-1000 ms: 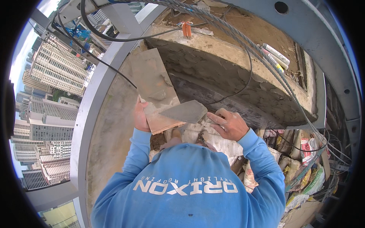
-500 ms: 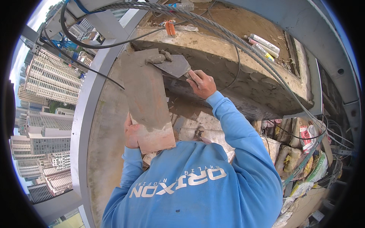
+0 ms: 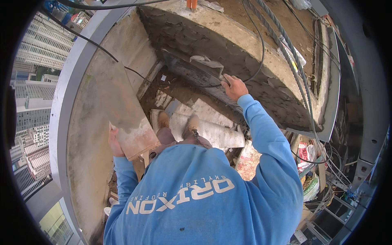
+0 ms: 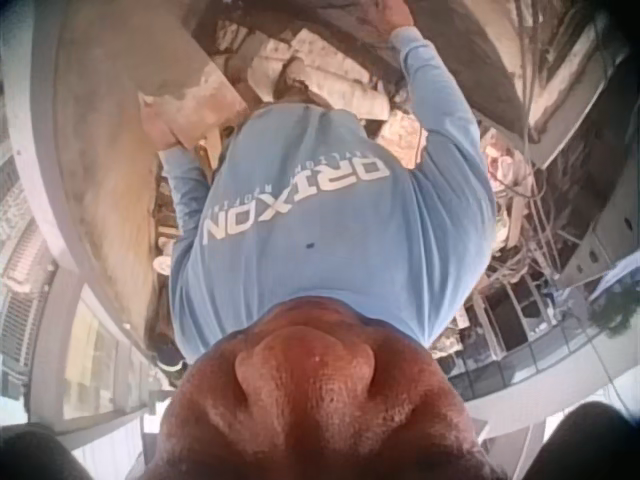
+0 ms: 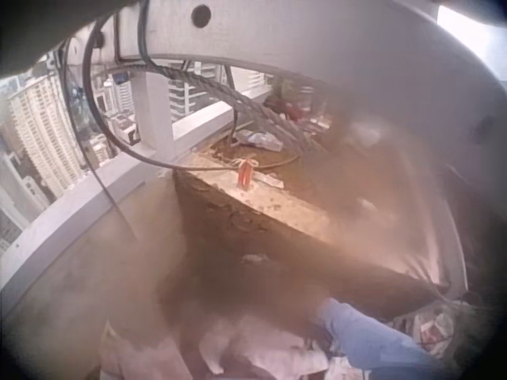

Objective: The person scoops mortar from a pile on the floor using a trowel and spreads it onto a rectangular tile held in the other hand. The person repeatedly applies mortar to the tile surface, smoothing it with the trowel.

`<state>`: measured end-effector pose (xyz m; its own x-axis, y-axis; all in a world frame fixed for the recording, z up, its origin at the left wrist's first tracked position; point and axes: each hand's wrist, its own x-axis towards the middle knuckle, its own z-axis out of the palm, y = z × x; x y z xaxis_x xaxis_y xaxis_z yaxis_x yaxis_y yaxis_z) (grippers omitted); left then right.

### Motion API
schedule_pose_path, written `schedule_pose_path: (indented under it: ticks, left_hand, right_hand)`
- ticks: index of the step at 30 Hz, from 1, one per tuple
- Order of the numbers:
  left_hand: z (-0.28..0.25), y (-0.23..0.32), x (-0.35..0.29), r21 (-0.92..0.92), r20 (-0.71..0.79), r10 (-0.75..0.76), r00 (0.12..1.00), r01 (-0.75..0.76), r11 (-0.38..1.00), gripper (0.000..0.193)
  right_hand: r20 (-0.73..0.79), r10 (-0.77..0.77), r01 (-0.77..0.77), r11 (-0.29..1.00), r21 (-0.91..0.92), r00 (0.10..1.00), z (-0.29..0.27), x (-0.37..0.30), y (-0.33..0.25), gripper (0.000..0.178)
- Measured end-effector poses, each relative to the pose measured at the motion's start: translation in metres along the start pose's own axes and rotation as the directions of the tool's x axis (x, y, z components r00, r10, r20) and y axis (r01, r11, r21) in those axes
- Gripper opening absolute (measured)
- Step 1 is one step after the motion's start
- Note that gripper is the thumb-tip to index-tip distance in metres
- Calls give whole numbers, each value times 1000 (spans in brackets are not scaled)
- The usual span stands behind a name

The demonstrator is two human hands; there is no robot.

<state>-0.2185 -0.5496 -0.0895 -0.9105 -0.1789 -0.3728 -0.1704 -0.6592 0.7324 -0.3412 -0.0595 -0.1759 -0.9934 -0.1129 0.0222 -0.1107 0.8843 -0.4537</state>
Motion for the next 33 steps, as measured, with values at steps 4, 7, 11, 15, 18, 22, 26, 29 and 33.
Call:
schedule_pose_path:
  ticks: [4,7,11,15,18,22,26,29,33]
  left_hand:
    - [4,0,-7,-18,-8,-33,999,33,999,68]
    - [8,-5,-5,-39,-17,-15,1000,14,999,68]
    - [7,-17,18,-162,96,-122,988,136,977,69]
    - [41,-19,40,-190,207,-278,938,318,929,68]
    - [71,-17,53,-104,336,-276,901,326,940,67]
    - [100,-18,58,-60,440,-249,863,304,951,66]
    - [86,-24,57,-68,445,-308,841,374,925,66]
    - [64,-9,52,-27,396,-307,866,345,938,67]
    - [58,15,38,20,305,-204,930,208,978,69]
  right_hand:
    - [90,443,-452,880,145,892,-3,51,41,44]
    - [-32,405,-403,913,61,914,13,-8,39,44]
    - [-207,288,-268,956,120,935,-7,-55,0,38]
    - [-286,59,-12,986,163,956,-49,-52,-69,33]
    - [-175,-66,117,946,301,982,-89,-48,-121,30]
    - [-83,-174,193,901,389,981,-110,-57,-149,33]
    - [-167,-164,209,931,301,972,-110,-75,-150,33]
    - [-217,-53,130,926,355,975,-92,-94,-144,33]
    - [-256,223,-66,860,506,941,-43,-126,-142,32]
